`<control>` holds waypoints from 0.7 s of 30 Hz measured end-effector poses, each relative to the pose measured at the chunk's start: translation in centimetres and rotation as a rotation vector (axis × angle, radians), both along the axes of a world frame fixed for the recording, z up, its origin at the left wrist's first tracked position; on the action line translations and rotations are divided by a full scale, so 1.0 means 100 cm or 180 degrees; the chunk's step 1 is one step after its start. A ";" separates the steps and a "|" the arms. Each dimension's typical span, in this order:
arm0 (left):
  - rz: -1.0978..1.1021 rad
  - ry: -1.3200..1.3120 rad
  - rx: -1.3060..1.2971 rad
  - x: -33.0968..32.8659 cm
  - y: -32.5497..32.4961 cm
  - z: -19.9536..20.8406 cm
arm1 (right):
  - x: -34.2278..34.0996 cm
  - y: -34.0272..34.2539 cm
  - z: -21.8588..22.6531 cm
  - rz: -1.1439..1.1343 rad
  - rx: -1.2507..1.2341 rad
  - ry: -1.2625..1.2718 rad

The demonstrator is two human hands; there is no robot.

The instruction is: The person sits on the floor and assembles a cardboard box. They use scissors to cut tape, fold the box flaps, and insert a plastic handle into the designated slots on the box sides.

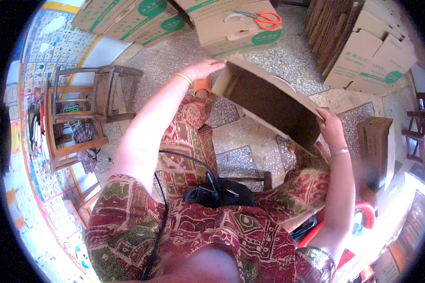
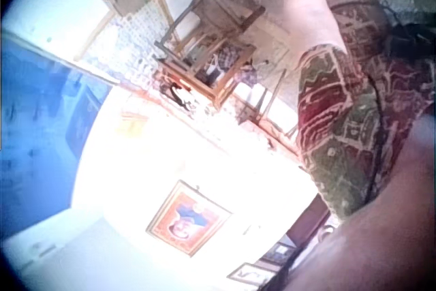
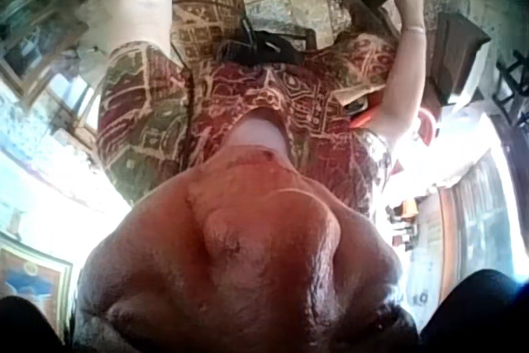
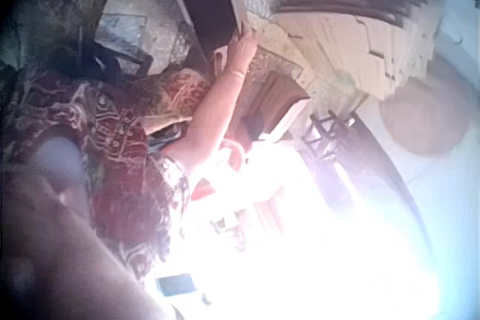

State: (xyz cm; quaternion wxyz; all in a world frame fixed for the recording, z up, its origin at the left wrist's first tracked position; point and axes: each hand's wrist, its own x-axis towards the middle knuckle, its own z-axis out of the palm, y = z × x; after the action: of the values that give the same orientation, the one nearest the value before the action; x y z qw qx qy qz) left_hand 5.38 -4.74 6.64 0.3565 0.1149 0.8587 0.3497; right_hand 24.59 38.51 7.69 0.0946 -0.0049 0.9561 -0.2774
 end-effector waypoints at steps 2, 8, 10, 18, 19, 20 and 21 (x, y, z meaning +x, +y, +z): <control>-0.0084 -0.0093 0.0135 0.022 -0.020 -0.005 | -0.002 -0.002 -0.013 -0.0024 0.0000 0.0045; 0.0852 -0.0703 0.0363 0.084 -0.015 0.006 | 0.005 -0.011 -0.012 -0.0039 0.0147 0.0318; 0.0772 -0.0926 0.0469 0.096 -0.021 0.014 | 0.012 -0.021 -0.010 -0.0053 -0.0052 0.0480; 0.1015 -0.0746 0.0417 0.155 -0.038 0.026 | 0.038 -0.020 0.006 0.0058 0.0013 -0.0022; 0.0959 -0.0725 0.0396 0.156 -0.040 0.031 | 0.036 -0.024 0.009 0.0193 0.0184 -0.0043; 0.0933 -0.0559 0.0295 0.162 -0.038 0.033 | 0.040 -0.022 -0.001 0.0234 0.0020 -0.0040; 0.0903 -0.0391 0.0202 0.169 -0.035 0.035 | 0.046 -0.021 -0.004 0.0138 -0.0071 -0.0036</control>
State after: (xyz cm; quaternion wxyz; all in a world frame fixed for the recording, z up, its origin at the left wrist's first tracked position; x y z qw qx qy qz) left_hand 22.24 -8.21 10.13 0.3517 -0.0179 0.8314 0.4298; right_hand 29.17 36.37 7.25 0.1059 -0.0251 0.9520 -0.2859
